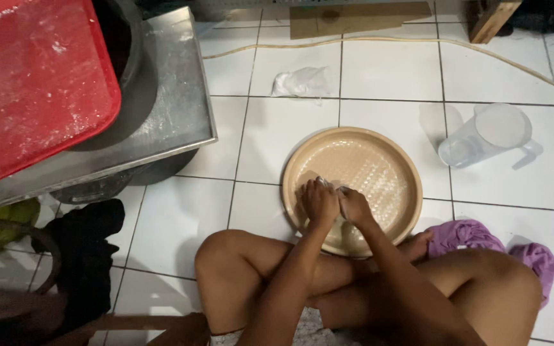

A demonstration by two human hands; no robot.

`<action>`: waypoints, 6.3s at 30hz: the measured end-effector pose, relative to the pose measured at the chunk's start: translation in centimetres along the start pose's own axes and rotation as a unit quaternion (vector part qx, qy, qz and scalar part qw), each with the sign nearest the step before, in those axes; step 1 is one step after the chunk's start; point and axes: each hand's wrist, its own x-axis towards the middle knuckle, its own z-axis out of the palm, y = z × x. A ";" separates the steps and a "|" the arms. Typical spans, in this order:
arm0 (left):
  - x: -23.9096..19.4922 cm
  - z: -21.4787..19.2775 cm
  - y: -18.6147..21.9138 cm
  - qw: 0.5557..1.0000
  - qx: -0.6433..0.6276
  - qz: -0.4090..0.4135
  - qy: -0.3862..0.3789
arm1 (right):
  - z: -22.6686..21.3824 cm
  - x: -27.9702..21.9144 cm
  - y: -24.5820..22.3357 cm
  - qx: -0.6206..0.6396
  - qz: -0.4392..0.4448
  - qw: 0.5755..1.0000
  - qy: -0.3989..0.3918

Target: The person sits cross-legged and repeatedly scrubs and wrings a white cloth in a shallow basin of soapy water. The hands work the cloth by hand without tools, keeping it submerged and agitated in the basin.

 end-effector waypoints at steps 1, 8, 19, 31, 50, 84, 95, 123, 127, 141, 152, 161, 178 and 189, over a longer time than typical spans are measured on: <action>-0.7 3.2 -0.4 1.000 0.002 0.000 0.000 | -0.3 -0.3 -0.9 0.001 -0.001 1.000 -0.002; -1.6 1.4 -1.5 0.993 -0.065 0.020 0.097 | 0.3 -2.9 -2.8 -0.074 0.014 0.994 0.082; -0.4 4.2 -1.9 0.979 -0.022 -0.174 -0.103 | 0.4 -1.3 -2.2 -0.102 0.008 0.988 0.113; 0.1 6.1 -3.5 0.978 0.020 0.037 0.206 | 0.1 0.8 -2.2 -0.119 0.037 0.986 0.107; -1.5 6.9 -4.3 0.894 -0.229 -0.304 -0.234 | -8.7 -7.9 -8.5 -0.002 -0.072 0.997 -0.034; -1.6 -1.2 1.1 0.943 -0.251 -0.195 -0.101 | 0.3 -2.3 -1.7 -0.119 0.067 0.987 0.089; 1.0 2.8 -1.5 0.970 -0.010 -0.134 -0.202 | -0.6 -0.2 -3.4 -0.161 0.070 0.980 0.091; -1.4 7.8 -5.8 0.986 -0.021 -0.106 -0.125 | -7.4 -3.8 -6.0 0.157 0.034 0.987 -0.020; 0.2 3.0 -3.4 0.922 -0.132 -0.239 -0.276 | -7.8 -5.3 -5.5 0.094 0.050 0.994 -0.040; 1.7 6.4 -0.7 0.940 -0.064 -0.272 -0.198 | -3.9 -4.8 -4.2 -0.223 -0.103 0.969 0.022; -0.7 -2.9 0.2 0.987 -0.158 0.027 0.020 | -2.5 -2.4 -2.4 0.043 -0.064 0.997 0.003; -1.2 1.3 -1.7 0.991 -0.126 -0.026 -0.034 | 1.6 -0.6 -2.1 -0.059 0.066 0.986 0.142; 2.0 4.6 -3.1 0.997 -0.003 -0.015 0.073 | 0.8 1.7 -4.4 -0.055 0.093 0.979 0.174; 2.1 0.9 -1.0 0.837 -0.246 -0.481 -0.086 | -6.9 -6.7 -9.5 0.320 -0.017 0.939 -0.129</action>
